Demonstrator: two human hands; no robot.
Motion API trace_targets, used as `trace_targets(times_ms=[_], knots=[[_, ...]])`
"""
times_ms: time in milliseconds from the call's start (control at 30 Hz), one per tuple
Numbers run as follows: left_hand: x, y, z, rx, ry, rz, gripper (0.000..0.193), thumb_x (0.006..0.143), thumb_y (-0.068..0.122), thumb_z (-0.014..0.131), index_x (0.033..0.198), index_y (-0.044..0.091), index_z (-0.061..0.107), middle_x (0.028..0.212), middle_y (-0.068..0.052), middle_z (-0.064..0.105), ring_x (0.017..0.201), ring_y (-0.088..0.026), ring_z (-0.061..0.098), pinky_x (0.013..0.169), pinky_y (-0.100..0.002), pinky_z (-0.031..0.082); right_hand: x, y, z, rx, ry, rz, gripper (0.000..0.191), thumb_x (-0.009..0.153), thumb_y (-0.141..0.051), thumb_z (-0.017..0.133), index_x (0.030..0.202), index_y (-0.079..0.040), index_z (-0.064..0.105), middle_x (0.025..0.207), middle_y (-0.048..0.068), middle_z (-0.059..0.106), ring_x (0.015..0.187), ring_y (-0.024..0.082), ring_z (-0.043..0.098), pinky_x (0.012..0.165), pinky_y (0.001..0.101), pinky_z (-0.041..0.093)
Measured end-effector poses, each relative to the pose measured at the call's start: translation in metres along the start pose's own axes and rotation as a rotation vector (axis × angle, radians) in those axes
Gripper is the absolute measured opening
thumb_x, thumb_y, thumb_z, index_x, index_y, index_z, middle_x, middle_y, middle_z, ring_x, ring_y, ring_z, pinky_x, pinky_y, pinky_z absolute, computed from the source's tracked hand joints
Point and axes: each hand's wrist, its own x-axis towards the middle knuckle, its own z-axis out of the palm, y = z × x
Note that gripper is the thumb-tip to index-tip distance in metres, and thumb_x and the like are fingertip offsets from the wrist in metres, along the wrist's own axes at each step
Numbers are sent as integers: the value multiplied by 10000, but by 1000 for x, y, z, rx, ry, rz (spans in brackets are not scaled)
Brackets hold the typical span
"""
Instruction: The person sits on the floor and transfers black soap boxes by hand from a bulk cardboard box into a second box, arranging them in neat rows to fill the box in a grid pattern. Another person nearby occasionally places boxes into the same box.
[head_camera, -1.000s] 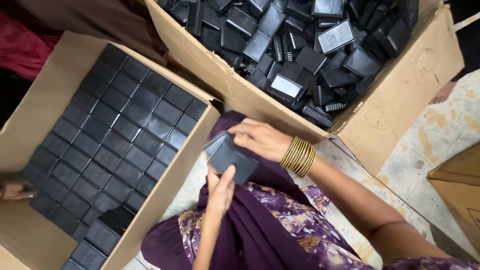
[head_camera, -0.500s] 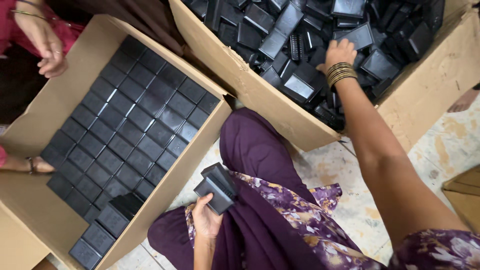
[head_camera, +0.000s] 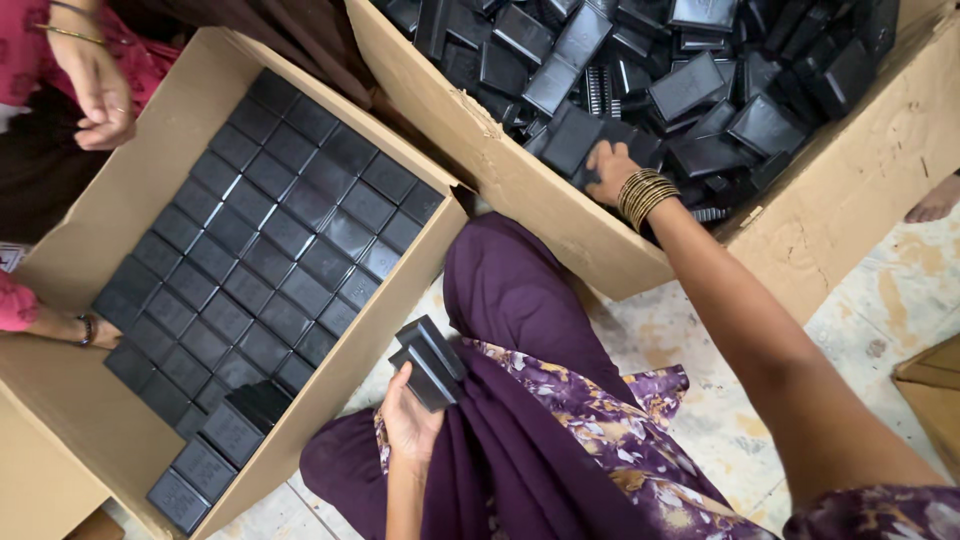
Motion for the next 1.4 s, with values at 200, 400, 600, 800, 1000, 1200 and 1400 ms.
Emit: trace_targets(times_ms=[200, 400, 600, 800, 1000, 1200, 1400], knots=[[-1, -5, 1, -29, 0, 26, 378, 970, 198, 614, 1311, 35, 589, 1211, -89, 704, 1090, -251, 674, 961, -420, 516, 12, 2, -17, 133, -55, 205, 856, 725, -356, 888, 1380, 6, 473, 1248, 262, 651, 1183, 392, 622, 1027, 434, 485], [-14, 2, -10, 5, 128, 80, 388, 938, 189, 603, 1290, 28, 600, 1207, -82, 712, 1098, -242, 676, 971, -409, 522, 6, -6, -50, 77, 236, 374, 608, 882, -396, 789, 1311, 10, 647, 1298, 280, 660, 1213, 423, 634, 1054, 478, 505], [-15, 12, -10, -46, 73, 122, 405, 961, 214, 612, 1307, 5, 585, 1215, -109, 703, 1107, -262, 665, 962, -412, 513, 66, -27, -40, 315, 277, 664, 753, 967, -516, 774, 1390, 54, 521, 1363, 314, 577, 1268, 458, 574, 1073, 526, 463], [-17, 8, 3, -43, 114, 105, 436, 928, 221, 599, 1295, -14, 595, 1224, -126, 712, 1111, -270, 674, 981, -406, 509, 72, -44, -17, 601, 481, 576, 1152, 768, -326, 935, 1594, -87, 168, 1529, 317, 365, 1343, 446, 532, 1166, 435, 451], [-16, 6, -1, -5, 141, 149, 422, 937, 197, 619, 1308, -2, 594, 1237, -103, 695, 1116, -260, 657, 997, -407, 502, 78, -48, -26, 602, 548, 593, 1286, 695, -261, 960, 1594, -99, 55, 1521, 307, 338, 1343, 444, 498, 1130, 437, 445], [-16, 18, -14, -6, 252, 95, 419, 893, 267, 611, 1270, 84, 617, 1141, -69, 709, 1021, -264, 668, 862, -451, 512, 98, -62, -23, 518, 354, 834, 1159, 872, -485, 818, 1603, -98, 7, 1570, 312, 305, 1395, 456, 438, 1157, 534, 359], [-8, 14, -16, -68, 193, 90, 424, 933, 284, 605, 1283, 45, 611, 1170, -82, 711, 1054, -258, 672, 901, -422, 508, 90, -58, -14, 541, 329, 730, 1404, 741, -442, 896, 1611, -99, -151, 1497, 341, 447, 1363, 417, 518, 1163, 451, 416]])
